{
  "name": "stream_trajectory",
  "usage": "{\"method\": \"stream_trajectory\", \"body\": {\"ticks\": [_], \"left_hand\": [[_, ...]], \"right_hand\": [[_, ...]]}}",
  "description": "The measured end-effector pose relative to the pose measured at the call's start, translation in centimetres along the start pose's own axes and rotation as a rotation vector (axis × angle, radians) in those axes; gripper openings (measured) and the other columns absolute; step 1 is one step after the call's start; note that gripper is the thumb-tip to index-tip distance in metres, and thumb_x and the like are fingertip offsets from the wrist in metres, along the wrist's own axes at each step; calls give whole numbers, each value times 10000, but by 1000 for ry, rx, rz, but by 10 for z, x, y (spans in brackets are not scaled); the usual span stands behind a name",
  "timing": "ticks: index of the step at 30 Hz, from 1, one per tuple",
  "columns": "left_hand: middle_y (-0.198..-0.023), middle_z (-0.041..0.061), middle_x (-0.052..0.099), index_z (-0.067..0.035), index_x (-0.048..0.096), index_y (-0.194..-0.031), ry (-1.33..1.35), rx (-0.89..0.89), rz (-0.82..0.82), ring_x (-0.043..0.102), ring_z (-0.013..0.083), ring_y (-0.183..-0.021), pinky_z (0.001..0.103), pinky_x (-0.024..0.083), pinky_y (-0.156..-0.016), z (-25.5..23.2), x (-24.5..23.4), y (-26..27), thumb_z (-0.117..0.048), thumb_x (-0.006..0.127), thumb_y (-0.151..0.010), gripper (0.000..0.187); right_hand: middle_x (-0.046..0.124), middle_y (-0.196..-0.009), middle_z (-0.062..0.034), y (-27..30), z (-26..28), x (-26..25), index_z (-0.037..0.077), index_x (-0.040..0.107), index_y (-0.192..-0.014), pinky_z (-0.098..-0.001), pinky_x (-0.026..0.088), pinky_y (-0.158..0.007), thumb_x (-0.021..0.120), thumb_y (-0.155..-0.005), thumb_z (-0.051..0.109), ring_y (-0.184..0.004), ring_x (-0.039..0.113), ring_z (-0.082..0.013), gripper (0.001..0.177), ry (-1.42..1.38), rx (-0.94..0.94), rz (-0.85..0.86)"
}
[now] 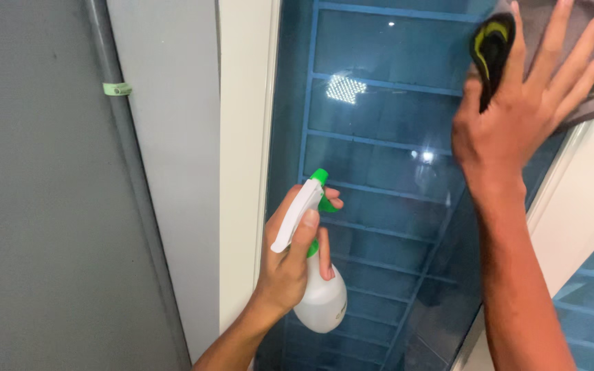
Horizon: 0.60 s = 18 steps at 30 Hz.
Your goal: The person sprays a cleaning solution onto a glass window and wipes the surface with a cloth. They repeatedly spray and wipe different sections of the window to remove dirt and streaks.
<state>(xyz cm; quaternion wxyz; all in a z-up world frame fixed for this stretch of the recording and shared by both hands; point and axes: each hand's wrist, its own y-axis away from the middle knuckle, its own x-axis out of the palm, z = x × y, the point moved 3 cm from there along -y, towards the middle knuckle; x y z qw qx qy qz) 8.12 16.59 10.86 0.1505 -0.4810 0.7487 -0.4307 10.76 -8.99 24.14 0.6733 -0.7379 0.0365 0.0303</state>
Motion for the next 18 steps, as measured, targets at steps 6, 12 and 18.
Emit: {"method": "stream_trajectory", "body": {"ticks": [6, 12, 18], "left_hand": [[-1186, 222, 619, 77, 503, -1372, 42, 9, -53, 548, 122, -467, 268, 504, -462, 2, -4, 0, -284, 437, -1070, 476], [-1177, 231, 622, 107, 526, -1344, 48, 10, -92, 547, 128, -479, 268, 505, -472, -4, -10, 5, -295, 424, -1098, 482], [-1196, 223, 614, 96, 507, -1372, -36, 48, -116, 539, 129, -471, 260, 485, -473, -23, -24, 13, -276, 433, -1079, 479]], "right_hand": [[256, -1757, -102, -12, 45, -2, 224, 493, -1651, -647, 68, -1324, 707, -1059, 306, -1612, 113, -450, 635, -152, -95, 93], [344, -1692, -77, 26, 83, 4, 286, 544, -1549, -618, 111, -1293, 784, -859, 335, -1580, 229, -407, 732, -302, -461, 216], [327, -1745, -98, -4, 99, 12, 235, 543, -1615, -633, 103, -1308, 725, -1038, 241, -1613, 200, -436, 605, -261, -230, 75]]}}
